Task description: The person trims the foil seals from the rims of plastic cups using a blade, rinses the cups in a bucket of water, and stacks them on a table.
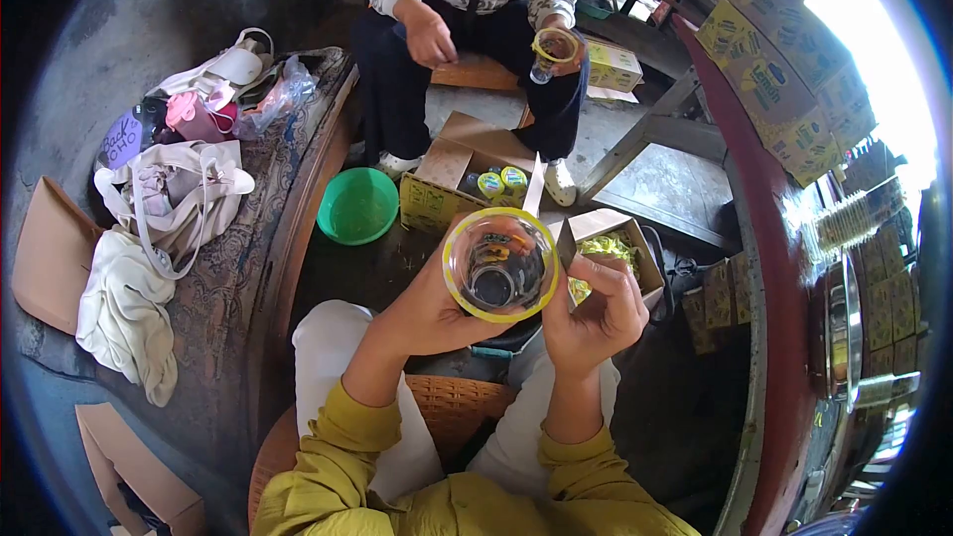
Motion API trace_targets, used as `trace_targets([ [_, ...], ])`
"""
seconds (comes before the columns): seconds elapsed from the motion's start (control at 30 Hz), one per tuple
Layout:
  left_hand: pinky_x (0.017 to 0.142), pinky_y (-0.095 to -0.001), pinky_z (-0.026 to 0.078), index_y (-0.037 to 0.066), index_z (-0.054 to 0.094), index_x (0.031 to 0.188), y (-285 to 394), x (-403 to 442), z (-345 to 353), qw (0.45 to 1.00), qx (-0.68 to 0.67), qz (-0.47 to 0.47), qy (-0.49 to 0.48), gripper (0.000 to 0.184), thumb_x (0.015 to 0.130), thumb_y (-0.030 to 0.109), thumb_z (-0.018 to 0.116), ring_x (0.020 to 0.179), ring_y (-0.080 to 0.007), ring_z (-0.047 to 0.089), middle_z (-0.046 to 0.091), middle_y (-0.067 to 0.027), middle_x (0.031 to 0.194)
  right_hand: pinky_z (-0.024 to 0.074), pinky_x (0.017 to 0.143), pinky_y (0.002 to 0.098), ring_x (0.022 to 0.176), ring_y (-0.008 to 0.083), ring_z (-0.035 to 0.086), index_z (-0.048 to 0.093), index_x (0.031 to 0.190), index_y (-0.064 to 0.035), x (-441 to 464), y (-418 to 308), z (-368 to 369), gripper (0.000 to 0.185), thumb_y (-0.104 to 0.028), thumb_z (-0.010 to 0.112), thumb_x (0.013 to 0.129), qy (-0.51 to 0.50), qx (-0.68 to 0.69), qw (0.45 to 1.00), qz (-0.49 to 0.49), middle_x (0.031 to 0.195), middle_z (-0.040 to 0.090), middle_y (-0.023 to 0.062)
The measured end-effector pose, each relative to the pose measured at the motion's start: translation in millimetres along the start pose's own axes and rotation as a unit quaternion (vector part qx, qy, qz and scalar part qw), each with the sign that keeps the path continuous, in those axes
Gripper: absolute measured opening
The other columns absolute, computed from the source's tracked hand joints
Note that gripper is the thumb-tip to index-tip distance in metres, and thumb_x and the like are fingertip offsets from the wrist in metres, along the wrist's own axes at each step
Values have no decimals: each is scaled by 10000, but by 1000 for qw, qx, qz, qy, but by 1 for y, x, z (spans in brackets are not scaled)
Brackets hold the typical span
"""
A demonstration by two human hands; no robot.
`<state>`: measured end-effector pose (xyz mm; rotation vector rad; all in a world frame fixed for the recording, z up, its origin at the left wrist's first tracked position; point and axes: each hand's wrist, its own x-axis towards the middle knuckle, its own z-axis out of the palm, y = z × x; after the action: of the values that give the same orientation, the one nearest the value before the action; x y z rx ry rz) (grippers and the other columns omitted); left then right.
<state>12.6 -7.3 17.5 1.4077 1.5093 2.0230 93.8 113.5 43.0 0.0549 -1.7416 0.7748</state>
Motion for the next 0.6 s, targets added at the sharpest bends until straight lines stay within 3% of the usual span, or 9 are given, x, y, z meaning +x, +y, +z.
trace_targets([
  [0.6, 823, -284, 403, 26, 443, 1059, 8, 2, -3, 999, -16, -11, 32, 591, 558, 83, 752, 925, -153, 503, 480, -80, 1026, 453, 503, 242, 544, 185, 578, 578, 728, -3, 2, -2, 1, 185, 68, 673, 586, -34, -6, 999, -38, 642, 595, 104],
])
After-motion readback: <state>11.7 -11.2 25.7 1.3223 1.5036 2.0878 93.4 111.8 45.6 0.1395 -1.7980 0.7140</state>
